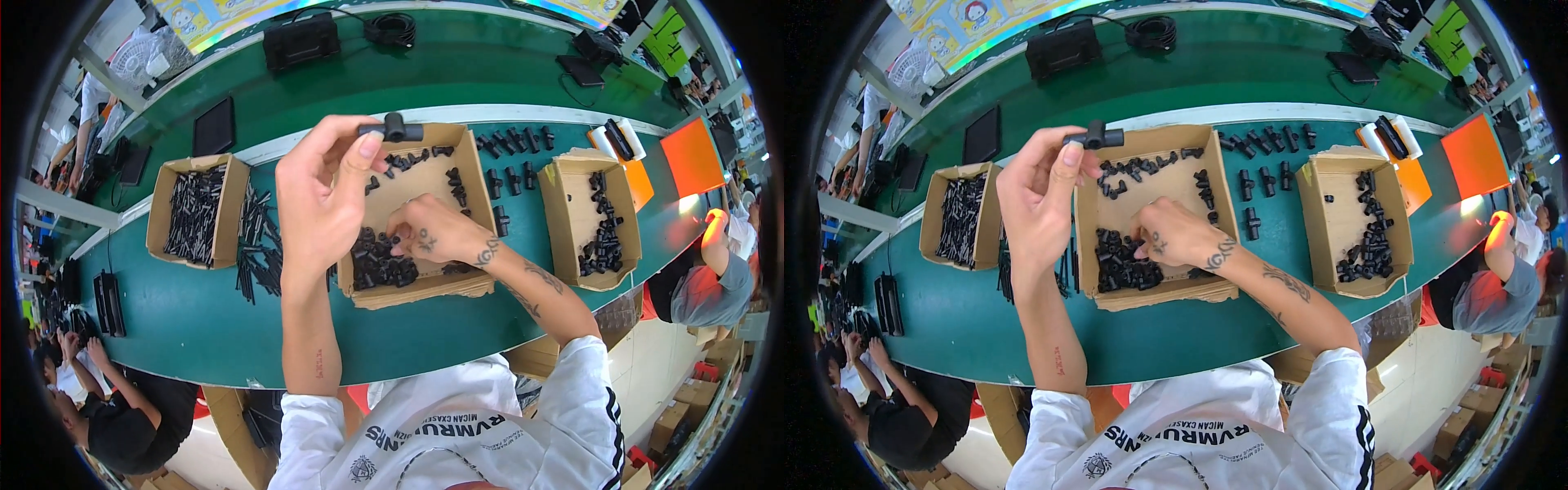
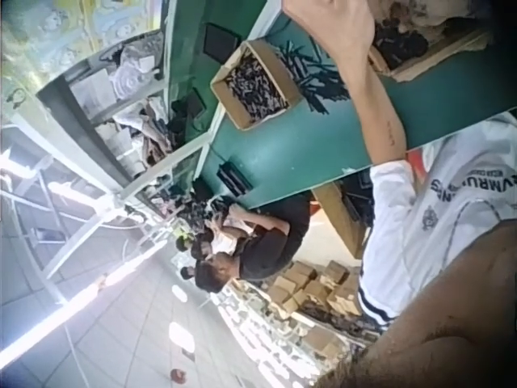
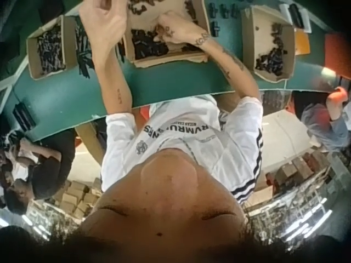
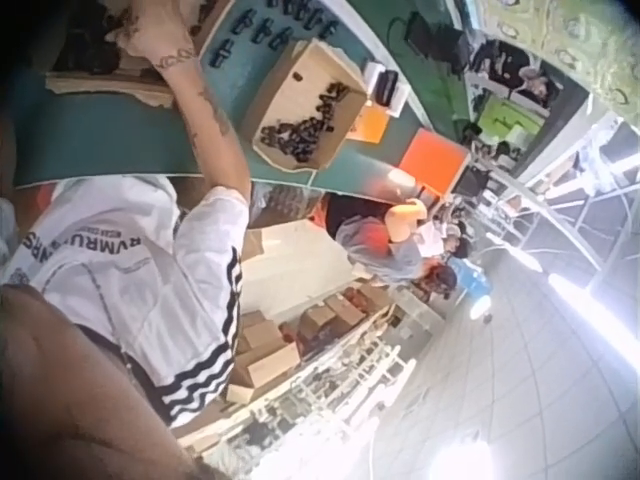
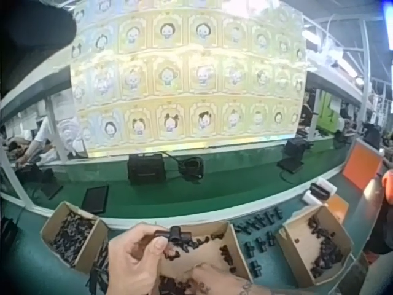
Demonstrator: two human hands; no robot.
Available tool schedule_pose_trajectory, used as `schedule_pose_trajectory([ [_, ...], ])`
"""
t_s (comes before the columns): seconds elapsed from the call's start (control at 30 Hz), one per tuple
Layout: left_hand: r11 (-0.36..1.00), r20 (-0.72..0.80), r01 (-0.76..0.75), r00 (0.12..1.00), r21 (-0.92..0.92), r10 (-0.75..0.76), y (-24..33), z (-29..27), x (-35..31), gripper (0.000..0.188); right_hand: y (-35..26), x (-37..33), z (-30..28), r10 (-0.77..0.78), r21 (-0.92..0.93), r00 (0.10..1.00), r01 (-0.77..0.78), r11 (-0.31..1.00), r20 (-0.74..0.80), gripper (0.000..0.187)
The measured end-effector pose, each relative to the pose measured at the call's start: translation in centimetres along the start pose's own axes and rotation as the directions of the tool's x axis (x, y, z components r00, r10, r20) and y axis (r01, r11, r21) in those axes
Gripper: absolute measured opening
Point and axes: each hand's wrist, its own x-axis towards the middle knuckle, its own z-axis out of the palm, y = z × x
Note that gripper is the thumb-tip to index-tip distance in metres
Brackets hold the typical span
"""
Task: Assembling small plastic connector components at a workbench in a production facility.
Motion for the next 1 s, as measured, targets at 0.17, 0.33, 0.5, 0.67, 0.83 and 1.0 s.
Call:
schedule_pose_trajectory([
  [0.17,0.995,-0.001,0.05,0.999,-0.086,-0.05,-0.2,0.0,0.0,0.021,1.1,0.2,0.4,-0.025,0.108,0.999,0.021,0.994,0.039,0.009],
  [0.33,0.998,0.031,0.013,0.999,-0.06,-0.012,-0.4,0.0,0.0,0.026,0.3,-0.2,-0.4,-0.011,0.178,0.983,-0.021,0.984,0.181,0.015],
  [0.5,0.989,0.035,0.064,0.998,-0.134,-0.06,0.0,0.5,-0.2,0.023,-0.2,-1.9,-3.3,-0.057,0.249,0.998,0.051,0.967,0.016,0.02],
  [0.67,0.929,0.029,0.114,0.993,-0.352,-0.111,-0.4,0.8,-0.6,0.024,1.2,-3.3,-9.1,-0.097,0.616,0.952,0.263,0.743,-0.289,0.022],
  [0.83,0.938,-0.005,0.078,0.996,-0.337,-0.085,-0.1,3.6,-1.3,0.026,-1.2,-5.8,-11.5,0.004,0.502,0.813,0.356,0.788,-0.582,0.026],
  [1.0,0.938,-0.014,-0.003,1.0,-0.347,-0.002,0.0,5.6,-1.9,0.024,-3.3,-5.3,-10.2,-0.024,0.49,0.767,0.433,0.757,-0.641,0.022],
])
